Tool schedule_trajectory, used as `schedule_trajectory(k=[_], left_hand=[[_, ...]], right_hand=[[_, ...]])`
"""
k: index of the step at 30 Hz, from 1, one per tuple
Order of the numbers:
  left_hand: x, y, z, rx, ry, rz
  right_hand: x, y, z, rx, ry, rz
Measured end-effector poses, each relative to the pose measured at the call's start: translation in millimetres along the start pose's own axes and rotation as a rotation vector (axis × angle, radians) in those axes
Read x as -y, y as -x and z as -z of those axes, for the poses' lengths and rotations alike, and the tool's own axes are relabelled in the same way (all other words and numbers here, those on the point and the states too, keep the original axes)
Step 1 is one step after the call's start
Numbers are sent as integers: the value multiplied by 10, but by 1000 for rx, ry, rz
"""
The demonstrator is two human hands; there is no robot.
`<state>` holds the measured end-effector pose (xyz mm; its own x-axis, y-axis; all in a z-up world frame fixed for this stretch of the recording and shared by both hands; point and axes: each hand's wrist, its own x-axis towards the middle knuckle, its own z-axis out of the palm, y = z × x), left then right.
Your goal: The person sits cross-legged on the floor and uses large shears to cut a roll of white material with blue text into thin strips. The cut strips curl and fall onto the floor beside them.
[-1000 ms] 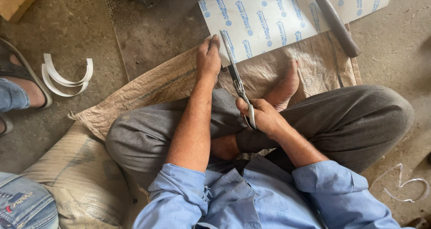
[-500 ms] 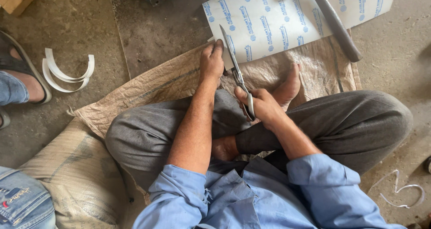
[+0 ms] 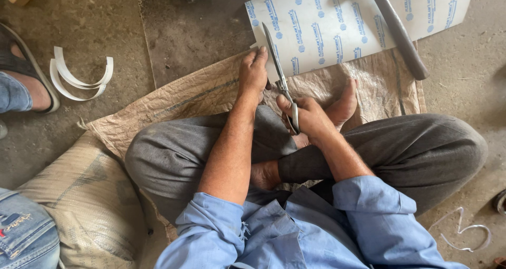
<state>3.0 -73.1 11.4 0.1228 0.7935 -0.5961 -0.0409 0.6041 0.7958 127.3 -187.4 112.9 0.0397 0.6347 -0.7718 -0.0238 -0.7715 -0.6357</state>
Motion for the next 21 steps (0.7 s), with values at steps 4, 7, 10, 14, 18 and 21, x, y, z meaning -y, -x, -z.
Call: schedule_trajectory(k=[4,7,10,14,18,21], left_hand=[[12,1,-3,29,68,-34],[34,5,-1,55,110,-83],[37,-11,24,20,90,-6],[27,-16,4,15,101,0],[5,16,12,20,102,14],[-3,34,32,29,90,16]], right_hand=[[158,-165,6,-31,14,-63],[232,-271,-10,-24,-4,-48],[222,-292,-16,-29,-14,-32],[193,-300,-17,-63,72,7],[236,-366,-42,-63,6,-19],[307,-496,-48,-48,-10,49]])
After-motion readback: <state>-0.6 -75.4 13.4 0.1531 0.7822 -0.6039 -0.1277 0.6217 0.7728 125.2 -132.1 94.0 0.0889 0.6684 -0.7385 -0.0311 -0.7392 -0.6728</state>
